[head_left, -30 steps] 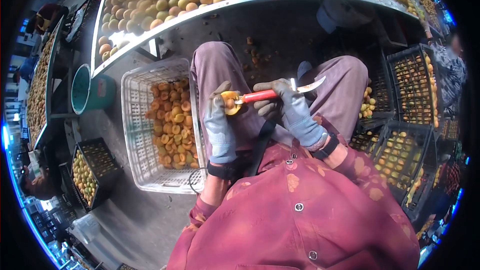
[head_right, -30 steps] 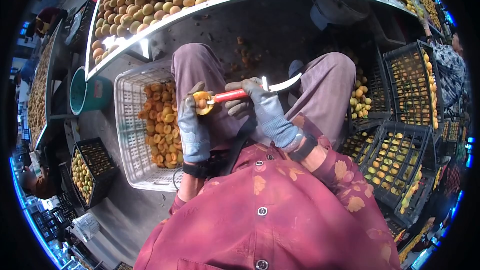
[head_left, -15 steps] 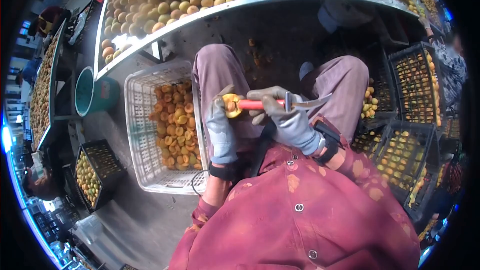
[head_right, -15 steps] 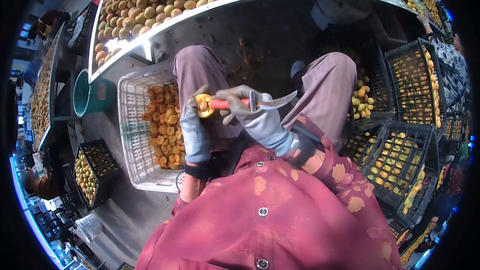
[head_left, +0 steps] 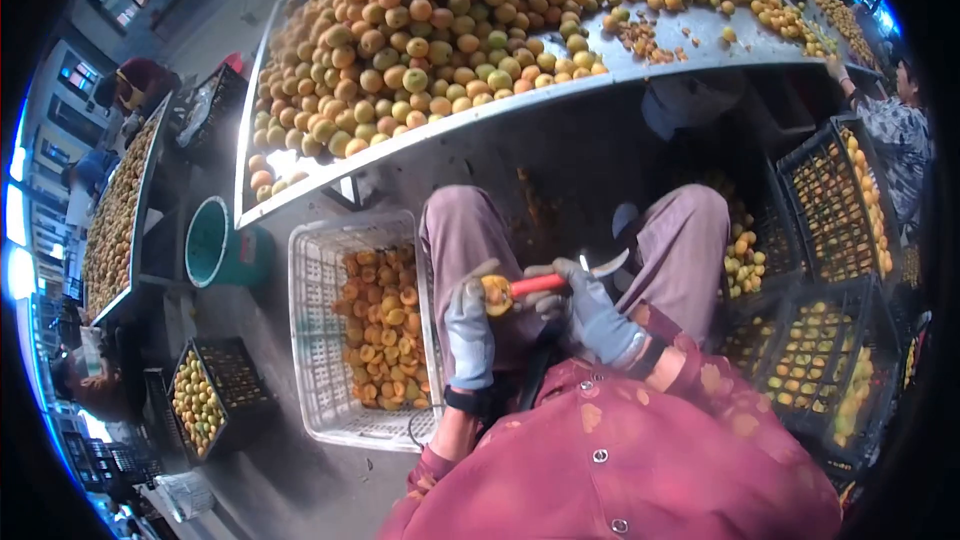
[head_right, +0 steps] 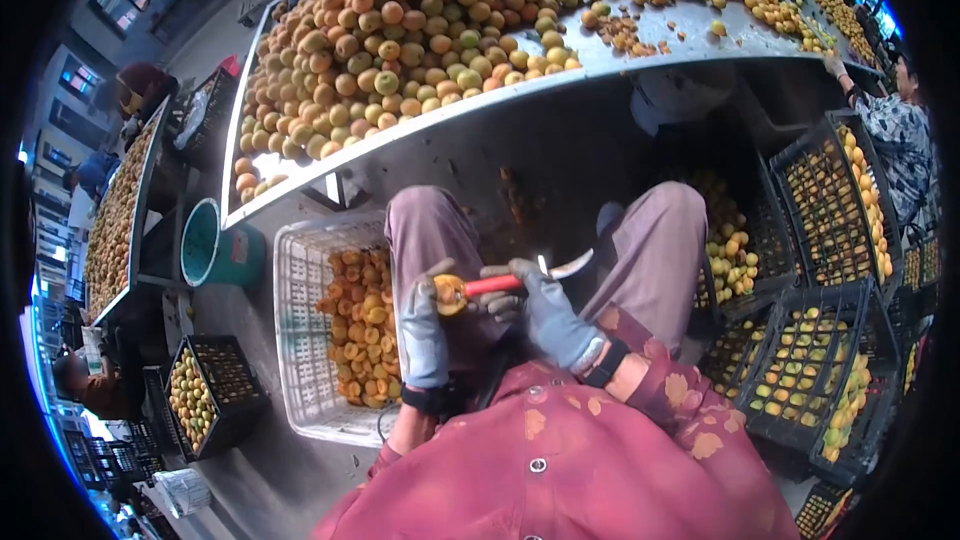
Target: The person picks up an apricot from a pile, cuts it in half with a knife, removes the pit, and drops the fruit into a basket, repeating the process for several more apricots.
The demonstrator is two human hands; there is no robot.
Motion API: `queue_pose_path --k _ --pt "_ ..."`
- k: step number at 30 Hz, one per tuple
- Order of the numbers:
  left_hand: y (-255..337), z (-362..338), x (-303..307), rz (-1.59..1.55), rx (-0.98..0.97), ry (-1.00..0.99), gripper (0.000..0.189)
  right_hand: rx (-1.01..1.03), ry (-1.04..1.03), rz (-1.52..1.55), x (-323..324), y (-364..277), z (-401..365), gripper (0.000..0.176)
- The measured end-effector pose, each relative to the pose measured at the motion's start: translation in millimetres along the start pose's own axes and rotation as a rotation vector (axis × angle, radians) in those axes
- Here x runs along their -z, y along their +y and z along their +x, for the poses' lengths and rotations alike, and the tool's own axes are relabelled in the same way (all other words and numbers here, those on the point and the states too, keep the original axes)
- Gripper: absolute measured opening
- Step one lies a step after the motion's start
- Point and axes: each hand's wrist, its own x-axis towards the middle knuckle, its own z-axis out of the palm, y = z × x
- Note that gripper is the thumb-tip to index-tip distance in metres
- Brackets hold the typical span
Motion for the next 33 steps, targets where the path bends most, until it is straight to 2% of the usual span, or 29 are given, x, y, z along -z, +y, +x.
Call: queue_pose_path --k 6,10,14,17,19,23,25,26,28,31,33 --pt "-5 1 2 0.055 0.037 0.0 0.047 -0.08 0.035 0.11 4 5 3 0.044" --pt "0 1 0 0.072 0.048 -0.043 0.047 -0.042 0.046 0.063 -10 -5 -5 0.044" --pt "-1 -2 -2 -0.174 0.116 -0.03 0.046 -0.015 0.045 0.07 -17 -4 -4 0.046" --pt "1 -4 -2 -0.318 0.188 -0.078 0.05 0.034 0.077 0.014 -27 -9 -11 0.045" --pt "0 -2 -4 -0.325 0.216 -0.086 0.062 0.157 0.109 -0.067 -29 -11 -11 0.042" --pt "-2 -2 -6 -0.349 0.236 -0.091 0.064 0.18 0.102 -0.256 -41 -24 -22 0.045" --pt "1 -1 -7 -0.506 0.342 -0.099 0.058 0.213 0.121 -0.375 -39 -26 -21 0.045" --pt "0 -1 -6 -0.506 0.344 -0.099 0.058 0.213 0.122 -0.375 -35 -24 -20 0.045" --pt "0 2 -1 -0.258 0.276 -0.16 0.047 0.323 0.046 -0.46 -27 -17 -15 0.046" --pt "-3 -1 1 -0.089 0.262 -0.186 0.047 0.302 0.053 -0.395 -26 -12 -16 0.046" --pt "3 -3 -1 -0.088 0.26 -0.177 0.045 0.296 0.053 -0.364 -27 -12 -18 0.045"
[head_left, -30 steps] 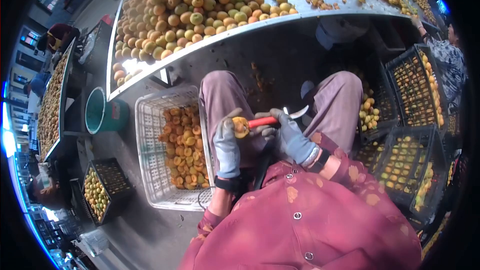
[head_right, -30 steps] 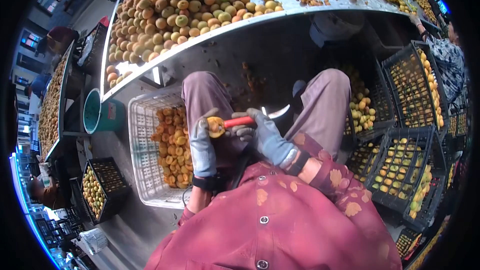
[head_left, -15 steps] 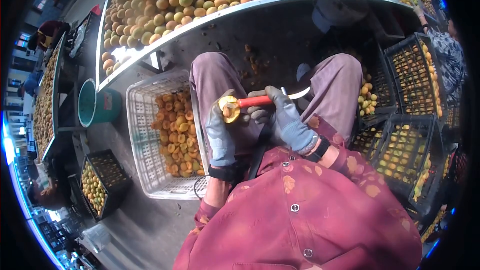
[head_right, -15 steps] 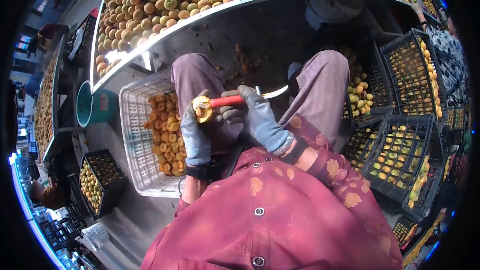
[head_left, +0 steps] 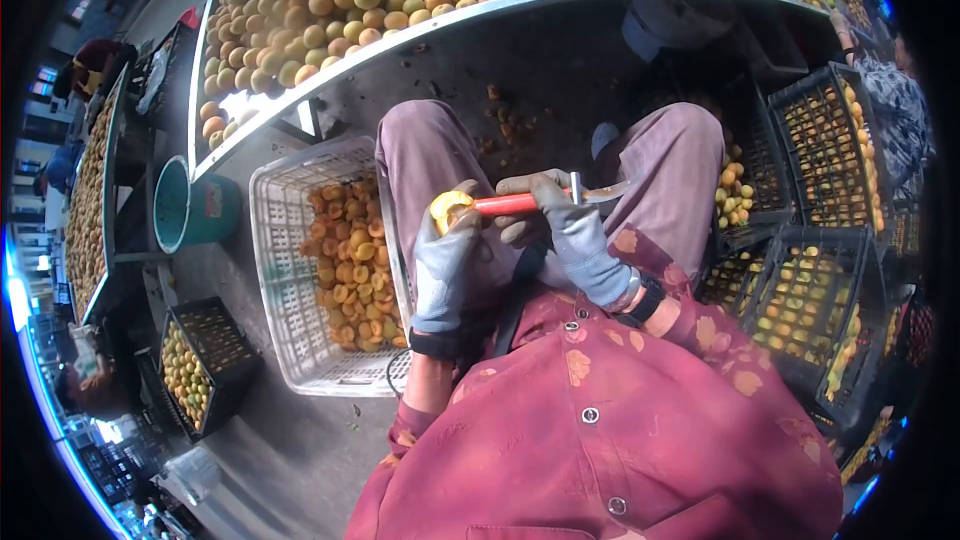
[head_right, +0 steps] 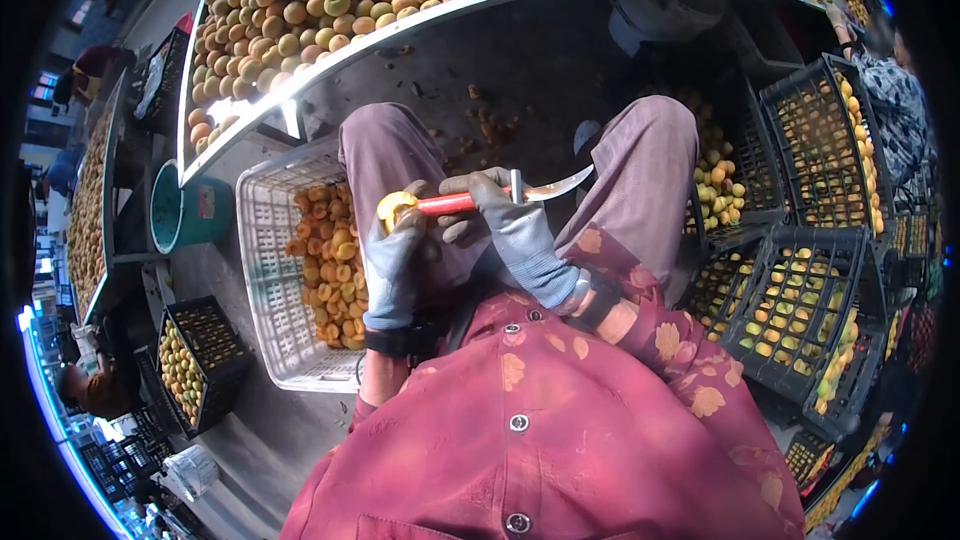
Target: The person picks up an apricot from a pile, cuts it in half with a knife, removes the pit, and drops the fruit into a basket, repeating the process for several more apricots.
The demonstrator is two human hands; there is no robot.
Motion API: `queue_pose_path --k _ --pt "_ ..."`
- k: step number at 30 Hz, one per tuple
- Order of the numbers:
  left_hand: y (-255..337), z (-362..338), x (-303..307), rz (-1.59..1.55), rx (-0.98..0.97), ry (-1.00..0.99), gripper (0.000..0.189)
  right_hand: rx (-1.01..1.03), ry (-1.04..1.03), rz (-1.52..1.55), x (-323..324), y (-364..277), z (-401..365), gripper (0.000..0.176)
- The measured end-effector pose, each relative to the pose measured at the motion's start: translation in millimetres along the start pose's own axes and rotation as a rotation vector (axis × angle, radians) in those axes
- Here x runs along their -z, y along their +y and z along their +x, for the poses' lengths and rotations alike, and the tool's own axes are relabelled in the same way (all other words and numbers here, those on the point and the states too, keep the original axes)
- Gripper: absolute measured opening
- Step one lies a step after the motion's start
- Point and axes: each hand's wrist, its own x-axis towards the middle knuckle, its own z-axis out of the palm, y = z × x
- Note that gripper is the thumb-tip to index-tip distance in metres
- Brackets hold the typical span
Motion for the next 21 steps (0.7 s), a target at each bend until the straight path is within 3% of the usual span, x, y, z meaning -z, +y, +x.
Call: queue_pose_path --k 5,11,13,14,15,16,17,19,21 --pt "-5 0 -3 0.029 -0.078 0.031 0.04 -0.042 0.014 0.081 -2 -11 -4 0.043" --pt "-3 -3 -6 0.116 -0.188 0.067 0.049 -0.03 0.072 0.009 1 -15 -5 0.037" --pt "-7 -2 -5 0.079 -0.269 0.069 0.05 -0.069 0.128 0.133 2 -19 -6 0.03" --pt "-5 -3 -4 0.079 -0.268 0.071 0.05 0.002 0.071 0.211 7 -18 -2 0.028" --pt "0 -6 -2 -0.025 -0.134 0.07 0.052 0.073 0.011 0.286 13 -19 3 0.026" --pt "2 -7 0 -0.13 0.0 0.068 0.053 0.203 -0.034 0.252 18 -23 4 0.025" --pt "3 -7 2 -0.132 0.0 0.068 0.053 0.394 -0.039 -0.085 24 -35 5 0.027" --pt "4 -4 4 -0.049 -0.128 0.056 0.056 0.505 -0.084 -0.542 28 -60 9 0.028" --pt "10 -7 2 -0.021 -0.142 0.045 0.056 0.147 -0.087 -0.494 1 -77 -1 0.029"
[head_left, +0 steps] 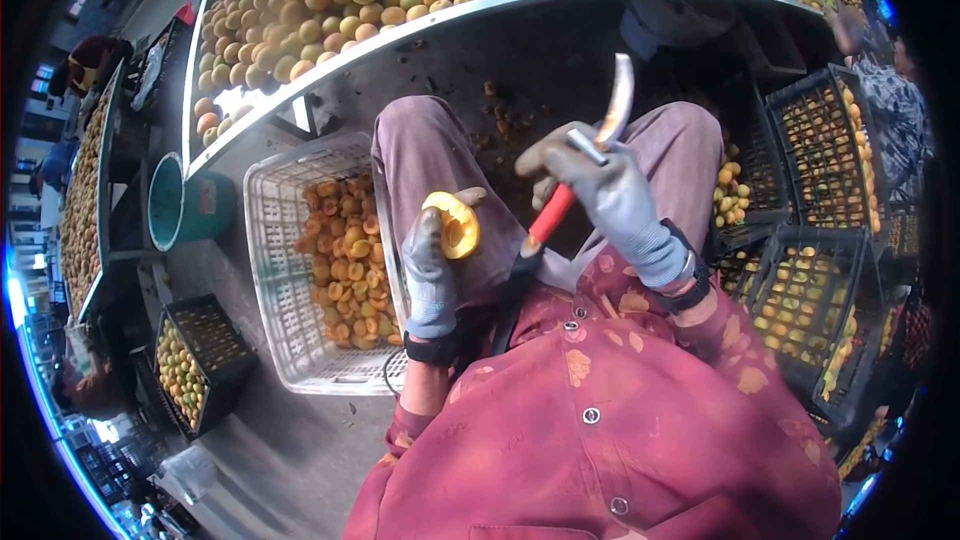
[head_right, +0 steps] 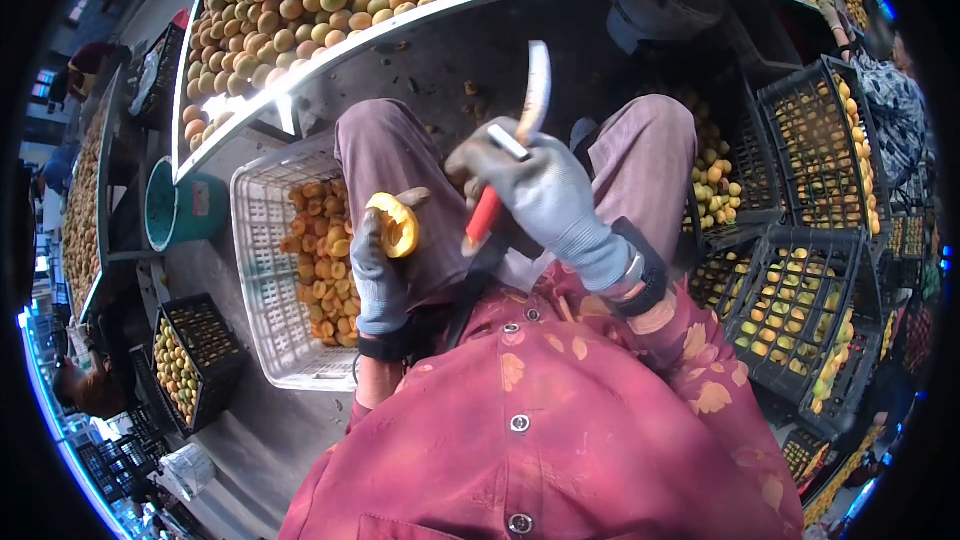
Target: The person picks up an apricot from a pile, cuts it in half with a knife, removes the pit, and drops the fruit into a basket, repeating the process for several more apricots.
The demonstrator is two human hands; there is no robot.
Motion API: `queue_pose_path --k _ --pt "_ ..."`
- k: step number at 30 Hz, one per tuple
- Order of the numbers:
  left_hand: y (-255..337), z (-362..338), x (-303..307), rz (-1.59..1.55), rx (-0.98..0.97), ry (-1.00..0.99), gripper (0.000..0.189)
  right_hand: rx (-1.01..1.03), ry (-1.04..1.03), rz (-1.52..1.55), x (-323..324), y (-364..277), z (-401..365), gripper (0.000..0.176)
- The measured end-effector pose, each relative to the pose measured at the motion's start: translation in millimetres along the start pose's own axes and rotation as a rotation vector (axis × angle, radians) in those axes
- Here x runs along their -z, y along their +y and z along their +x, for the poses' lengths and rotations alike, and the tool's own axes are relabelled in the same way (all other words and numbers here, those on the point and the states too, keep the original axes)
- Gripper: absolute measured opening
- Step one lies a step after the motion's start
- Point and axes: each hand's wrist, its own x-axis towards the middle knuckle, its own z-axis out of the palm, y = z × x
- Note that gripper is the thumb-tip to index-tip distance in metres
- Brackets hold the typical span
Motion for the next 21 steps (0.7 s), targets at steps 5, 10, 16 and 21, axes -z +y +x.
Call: queue_pose_path --k 5,10,16,21 --pt "7 -4 -5 0.344 -0.232 -0.067 0.035 0.057 -0.161 -0.568 -44 20 5 0.04" --pt "10 -10 -7 0.398 -0.187 0.101 0.031 -0.03 -0.254 -0.154 -51 39 8 0.042" --pt "7 8 -4 0.536 -0.466 0.358 0.046 0.084 -0.075 0.131 -55 38 4 0.033" --pt "21 13 20 0.15 -0.19 0.515 0.045 0.182 0.214 0.32 -51 27 41 0.029"
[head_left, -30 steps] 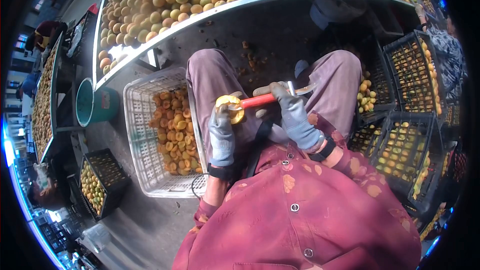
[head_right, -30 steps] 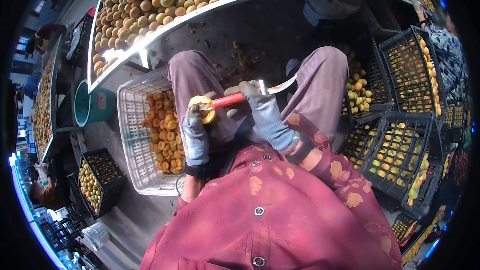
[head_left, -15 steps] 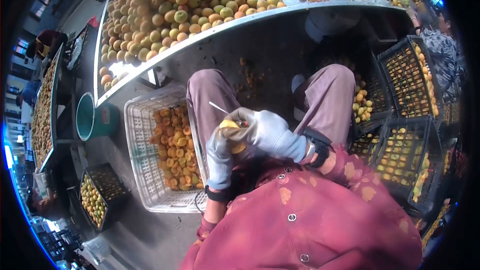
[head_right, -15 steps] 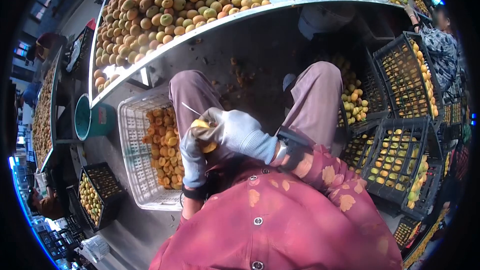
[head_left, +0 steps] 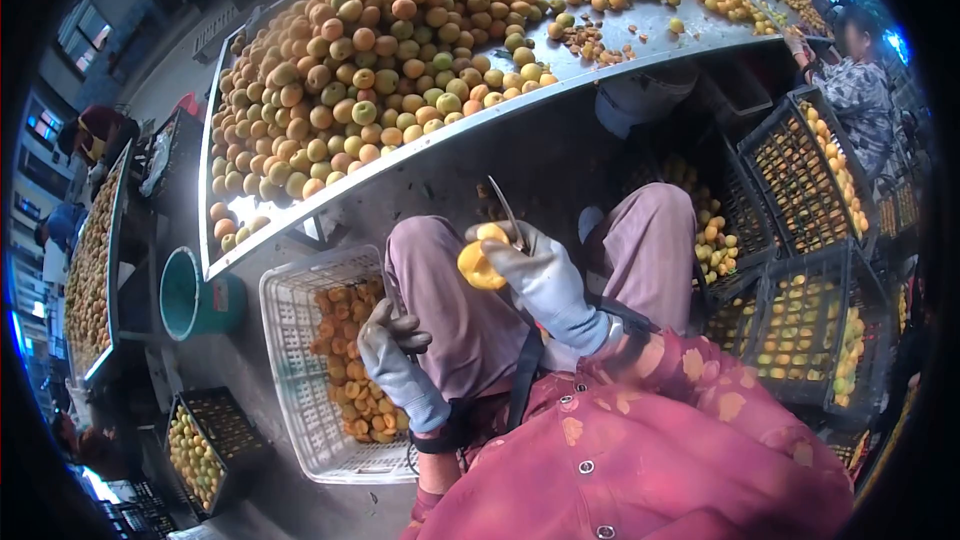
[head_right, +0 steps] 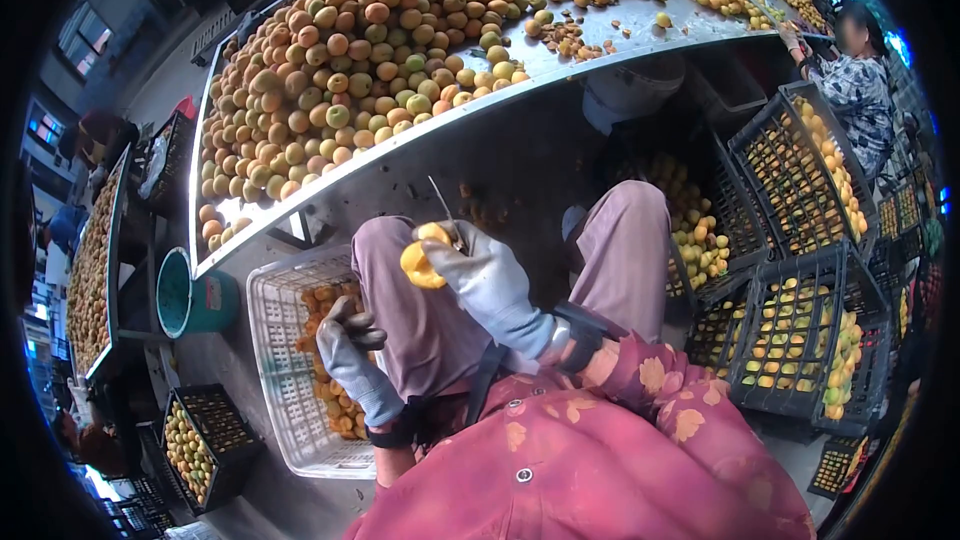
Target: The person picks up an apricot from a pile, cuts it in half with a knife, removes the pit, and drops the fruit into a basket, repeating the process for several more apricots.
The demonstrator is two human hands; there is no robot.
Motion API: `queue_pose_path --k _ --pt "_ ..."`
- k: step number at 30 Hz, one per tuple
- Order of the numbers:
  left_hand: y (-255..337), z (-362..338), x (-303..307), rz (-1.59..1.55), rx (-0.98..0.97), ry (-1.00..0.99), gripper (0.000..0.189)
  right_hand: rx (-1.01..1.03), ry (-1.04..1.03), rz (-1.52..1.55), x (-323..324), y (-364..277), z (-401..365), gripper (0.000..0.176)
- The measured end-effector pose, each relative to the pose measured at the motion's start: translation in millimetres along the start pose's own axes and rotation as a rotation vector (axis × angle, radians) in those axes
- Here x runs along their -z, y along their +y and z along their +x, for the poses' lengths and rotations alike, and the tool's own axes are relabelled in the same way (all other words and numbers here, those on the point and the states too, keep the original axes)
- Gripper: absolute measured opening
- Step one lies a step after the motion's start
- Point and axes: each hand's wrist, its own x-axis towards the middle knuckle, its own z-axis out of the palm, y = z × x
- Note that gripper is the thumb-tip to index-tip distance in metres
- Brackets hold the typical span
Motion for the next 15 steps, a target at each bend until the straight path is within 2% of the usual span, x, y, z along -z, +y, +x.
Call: queue_pose_path --k 1,3,5,7,8,9,11,12,13,14,15 --pt "0 1 2 0.013 0.057 0.02 0.042 0.074 0.019 0.016 -12 0 8 0.036" --pt "0 -1 0 0.002 0.074 -0.009 0.039 0.182 -0.168 -0.335 -38 -36 12 0.041" --pt "-16 -3 9 -0.006 0.092 -0.035 0.036 0.12 -0.457 -0.688 -73 -63 15 0.068" --pt "-68 5 33 0.443 -0.434 -0.127 0.032 0.143 -0.596 -0.82 -95 -63 17 0.086" --pt "-76 6 26 0.192 -0.351 -0.027 0.03 0.149 -0.628 -0.892 -96 -67 15 0.07" --pt "-56 7 21 0.19 -0.357 -0.028 0.03 0.155 -0.625 -0.892 -92 -65 15 0.07" --pt "-15 5 17 -0.022 0.278 -0.058 0.033 0.098 -0.591 -0.508 -67 -57 15 0.049" --pt "-10 7 17 -0.008 0.196 -0.092 0.037 -0.193 -0.483 -0.199 -55 -56 16 0.036" --pt "-5 11 15 -0.014 0.18 -0.088 0.037 -0.285 -0.421 -0.093 -33 -61 20 0.032" --pt "-1 17 13 -0.019 0.152 -0.091 0.037 -0.367 -0.348 -0.123 -9 -57 25 0.032" --pt "4 23 9 -0.025 0.124 -0.094 0.036 -0.33 -0.284 -0.12 16 -54 29 0.033"
